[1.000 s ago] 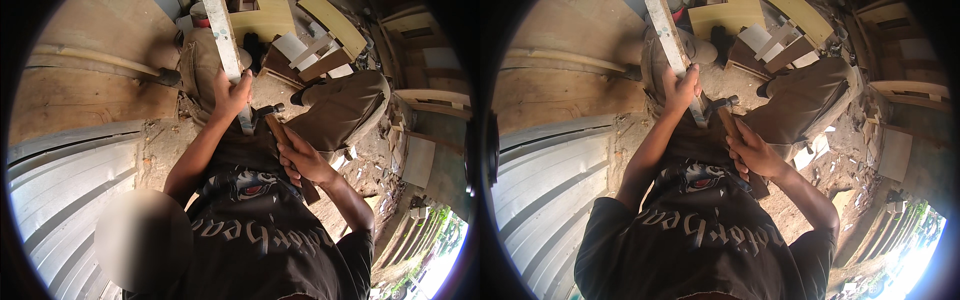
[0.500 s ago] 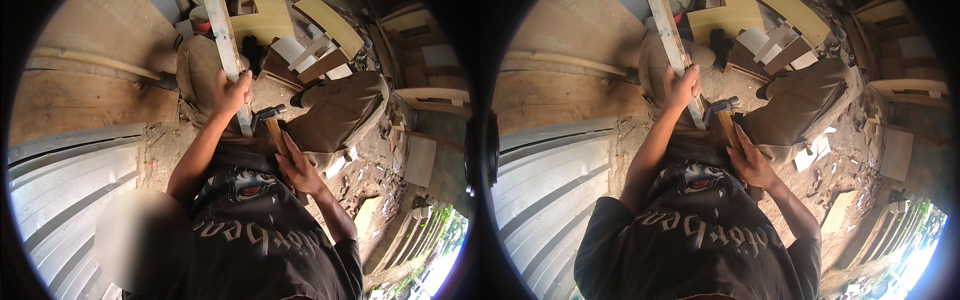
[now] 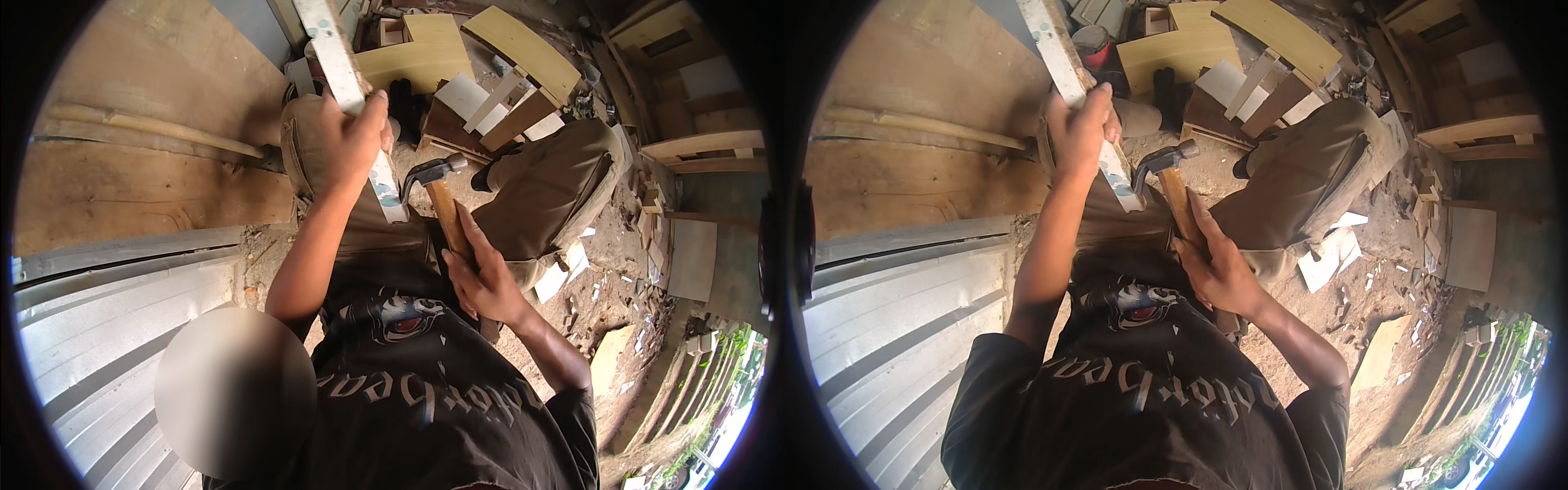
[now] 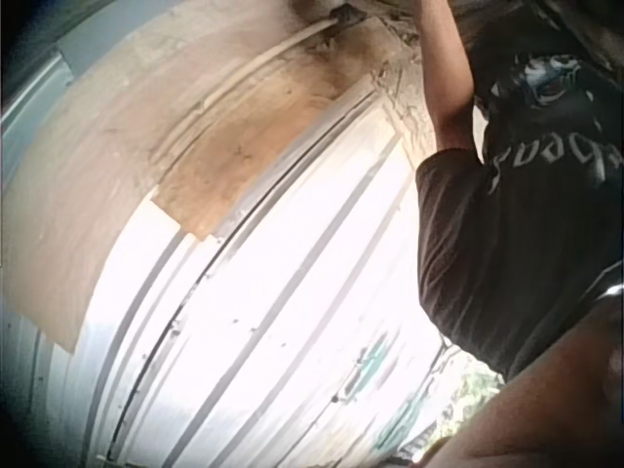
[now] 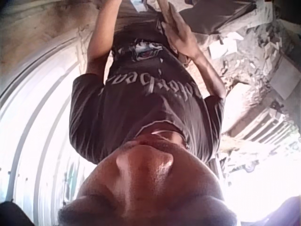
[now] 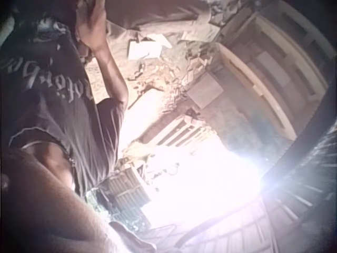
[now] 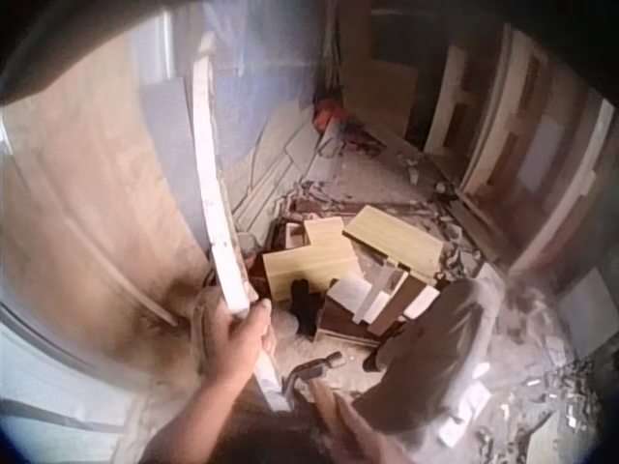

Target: The person sits on the floor and uses a hammer to break apart a piece of wood. They repeatedly strike the wood to split it into smaller pieces.

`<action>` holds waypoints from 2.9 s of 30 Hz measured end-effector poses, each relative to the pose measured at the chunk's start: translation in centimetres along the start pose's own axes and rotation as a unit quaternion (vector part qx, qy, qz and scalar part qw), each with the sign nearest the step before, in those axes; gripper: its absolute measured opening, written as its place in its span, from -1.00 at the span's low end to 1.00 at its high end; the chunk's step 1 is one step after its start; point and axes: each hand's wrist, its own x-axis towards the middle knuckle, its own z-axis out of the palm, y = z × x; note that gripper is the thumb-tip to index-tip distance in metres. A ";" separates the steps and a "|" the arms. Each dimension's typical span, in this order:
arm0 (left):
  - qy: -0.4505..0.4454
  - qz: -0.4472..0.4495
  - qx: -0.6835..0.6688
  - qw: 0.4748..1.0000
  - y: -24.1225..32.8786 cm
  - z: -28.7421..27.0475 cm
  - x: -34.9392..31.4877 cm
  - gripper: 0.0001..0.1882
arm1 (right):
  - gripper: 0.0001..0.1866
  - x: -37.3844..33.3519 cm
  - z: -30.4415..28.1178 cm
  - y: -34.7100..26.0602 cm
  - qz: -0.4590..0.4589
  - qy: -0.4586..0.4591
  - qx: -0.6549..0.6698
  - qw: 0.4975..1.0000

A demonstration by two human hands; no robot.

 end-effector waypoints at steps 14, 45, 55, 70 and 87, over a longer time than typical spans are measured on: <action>0.006 -0.053 -0.105 0.993 2.7 -1.4 3.1 -0.88 | -0.65 -3.4 -0.5 1.0 -0.131 -0.024 -0.131 0.982; -0.069 -0.153 -0.099 0.981 -0.5 -0.9 -1.7 -0.81 | -0.66 -1.1 -1.1 -2.3 0.242 -0.040 0.189 0.951; -0.051 -0.011 0.027 0.998 -1.3 0.0 -2.8 -0.80 | -0.56 -0.8 0.2 -1.6 0.304 -0.004 0.268 0.914; -0.051 0.116 0.128 0.984 -3.6 -0.9 -1.0 -0.78 | -0.64 -2.6 2.5 -1.8 0.358 -0.173 0.349 0.849; -0.124 -0.263 -0.341 0.894 -2.0 -4.1 1.0 -0.92 | -0.68 0.7 1.8 2.2 -0.066 0.247 -0.038 0.966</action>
